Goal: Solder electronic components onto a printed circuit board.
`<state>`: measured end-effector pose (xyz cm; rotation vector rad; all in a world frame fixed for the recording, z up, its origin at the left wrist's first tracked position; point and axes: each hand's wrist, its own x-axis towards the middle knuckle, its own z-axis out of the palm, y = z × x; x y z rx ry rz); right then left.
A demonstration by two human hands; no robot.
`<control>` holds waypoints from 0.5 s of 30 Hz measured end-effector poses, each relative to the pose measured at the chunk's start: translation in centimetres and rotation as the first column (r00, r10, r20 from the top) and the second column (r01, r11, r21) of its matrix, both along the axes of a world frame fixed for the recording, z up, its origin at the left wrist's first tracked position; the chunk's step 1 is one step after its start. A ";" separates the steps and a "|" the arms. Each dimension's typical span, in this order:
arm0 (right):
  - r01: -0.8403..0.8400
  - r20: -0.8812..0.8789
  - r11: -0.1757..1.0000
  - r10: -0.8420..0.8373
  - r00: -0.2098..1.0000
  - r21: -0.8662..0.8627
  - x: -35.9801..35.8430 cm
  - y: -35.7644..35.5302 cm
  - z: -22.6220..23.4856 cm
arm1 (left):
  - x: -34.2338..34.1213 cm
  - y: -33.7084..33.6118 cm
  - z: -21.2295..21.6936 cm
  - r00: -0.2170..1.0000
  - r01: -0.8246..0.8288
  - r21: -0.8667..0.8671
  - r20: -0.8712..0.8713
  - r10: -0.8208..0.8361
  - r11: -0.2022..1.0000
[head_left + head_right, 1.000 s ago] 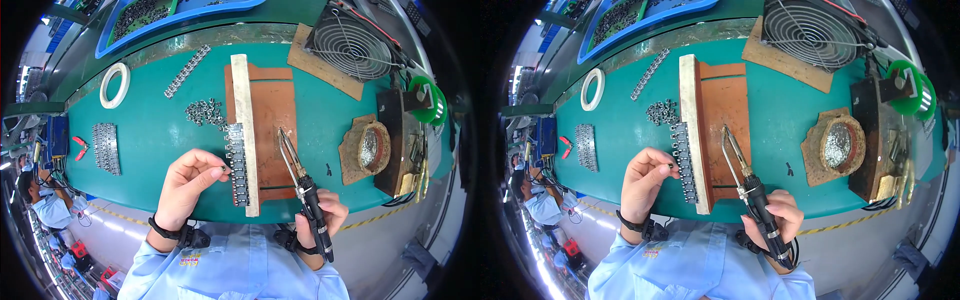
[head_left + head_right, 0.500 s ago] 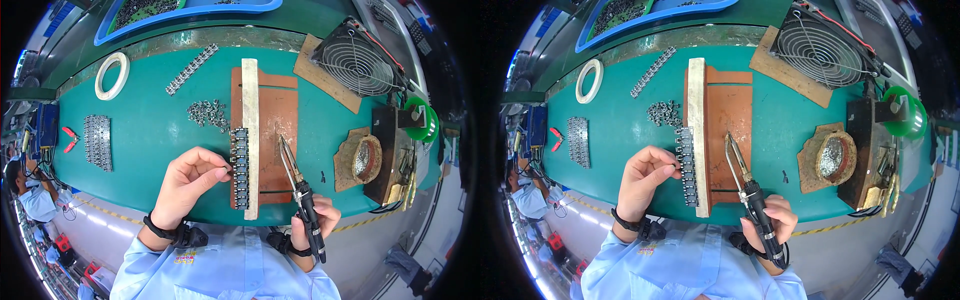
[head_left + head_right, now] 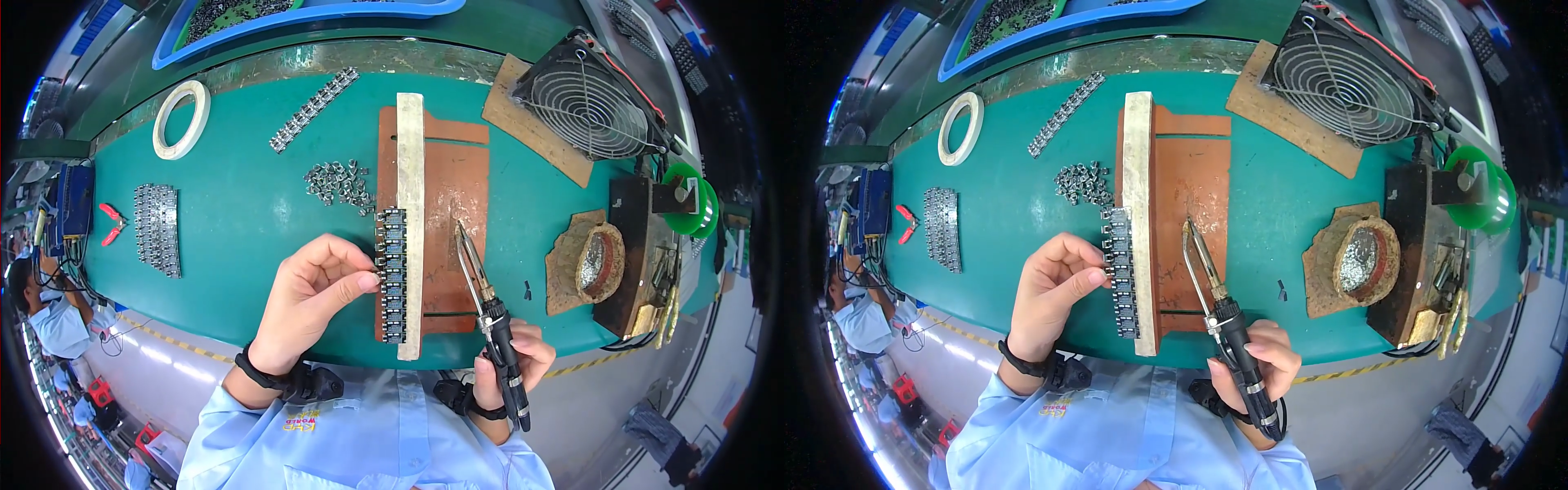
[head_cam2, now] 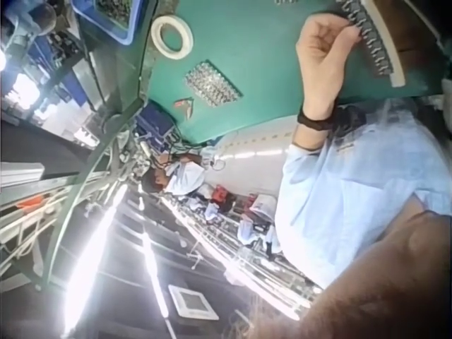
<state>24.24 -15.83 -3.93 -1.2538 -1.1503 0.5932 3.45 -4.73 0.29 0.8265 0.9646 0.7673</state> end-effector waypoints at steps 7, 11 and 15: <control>-0.016 -0.014 1.000 0.016 1.000 0.001 0.4 0.1 -0.2 | 0.3 0.2 -0.3 0.999 -0.013 -0.009 0.029 0.013 1.000; -0.024 -0.009 1.000 0.024 1.000 0.007 0.6 0.1 -0.4 | 0.4 0.3 -0.5 1.000 -0.008 -0.007 0.026 0.008 1.000; -0.035 -0.011 0.999 0.035 0.999 -0.005 0.9 0.1 -0.4 | 0.7 0.2 -0.4 1.000 -0.023 -0.006 0.021 0.023 1.000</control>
